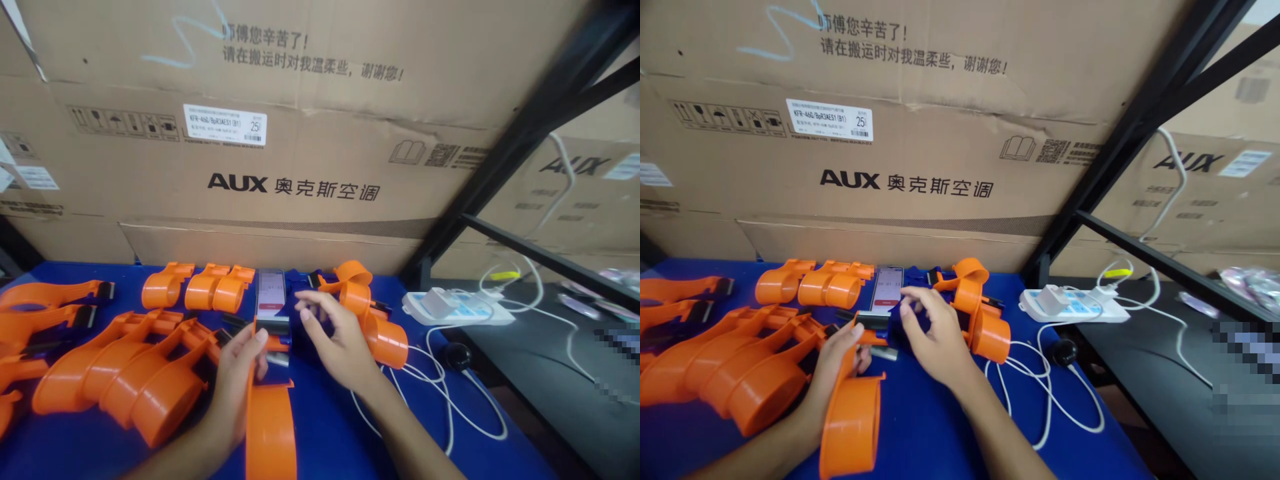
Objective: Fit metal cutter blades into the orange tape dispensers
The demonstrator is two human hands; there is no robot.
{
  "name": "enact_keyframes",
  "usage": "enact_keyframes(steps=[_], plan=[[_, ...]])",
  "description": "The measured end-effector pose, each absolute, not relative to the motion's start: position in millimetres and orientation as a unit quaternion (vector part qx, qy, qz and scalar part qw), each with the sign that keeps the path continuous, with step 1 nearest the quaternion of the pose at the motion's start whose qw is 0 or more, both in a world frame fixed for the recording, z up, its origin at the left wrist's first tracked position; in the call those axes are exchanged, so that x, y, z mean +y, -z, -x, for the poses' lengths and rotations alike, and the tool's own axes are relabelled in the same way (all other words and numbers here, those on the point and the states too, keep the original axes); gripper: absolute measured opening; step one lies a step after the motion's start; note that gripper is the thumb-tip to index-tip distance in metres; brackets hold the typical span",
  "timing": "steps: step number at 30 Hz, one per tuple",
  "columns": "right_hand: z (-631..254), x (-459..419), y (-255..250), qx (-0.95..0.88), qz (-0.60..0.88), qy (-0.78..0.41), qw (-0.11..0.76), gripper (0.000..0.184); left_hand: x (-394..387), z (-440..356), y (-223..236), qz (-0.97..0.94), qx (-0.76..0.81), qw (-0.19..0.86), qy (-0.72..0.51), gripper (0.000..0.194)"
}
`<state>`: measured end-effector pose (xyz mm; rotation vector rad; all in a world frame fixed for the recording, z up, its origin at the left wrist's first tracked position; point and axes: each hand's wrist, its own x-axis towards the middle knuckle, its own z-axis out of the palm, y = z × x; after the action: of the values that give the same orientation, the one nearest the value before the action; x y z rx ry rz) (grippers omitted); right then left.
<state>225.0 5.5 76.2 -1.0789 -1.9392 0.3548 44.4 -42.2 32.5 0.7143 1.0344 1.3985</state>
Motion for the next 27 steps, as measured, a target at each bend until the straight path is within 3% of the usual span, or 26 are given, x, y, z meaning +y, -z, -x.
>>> enact_keyframes(steps=[4, 13, 20, 23, 25, 27], plan=[[-214, -16, -78, -0.796, 0.373, -0.228, 0.419, 0.038, -39, -42, -32, -0.314, 0.438, 0.578, -0.612, 0.036], [-193, -25, -56, -0.759, 0.415, -0.186, 0.465, 0.043, -36, -42, -34, -0.302, 0.392, 0.618, -0.611, 0.031], [-218, -16, -70, -0.807, 0.330, -0.250, 0.421, 0.053, -39, -43, -31, -0.303, 0.403, 0.647, -0.572, 0.045], [-229, 1, -74, -0.773, 0.392, -0.197, 0.459, 0.041, -40, -45, -31, -0.311, 0.396, 0.658, -0.559, 0.052], [-229, 16, -75, -0.770, 0.470, -0.107, 0.417, 0.030, -41, -46, -30, -0.315, 0.404, 0.659, -0.550, 0.052], [-223, 32, -75, -0.806, 0.512, -0.030, 0.297, 0.025, -40, -48, -27, -0.320, 0.414, 0.661, -0.537, 0.053]])
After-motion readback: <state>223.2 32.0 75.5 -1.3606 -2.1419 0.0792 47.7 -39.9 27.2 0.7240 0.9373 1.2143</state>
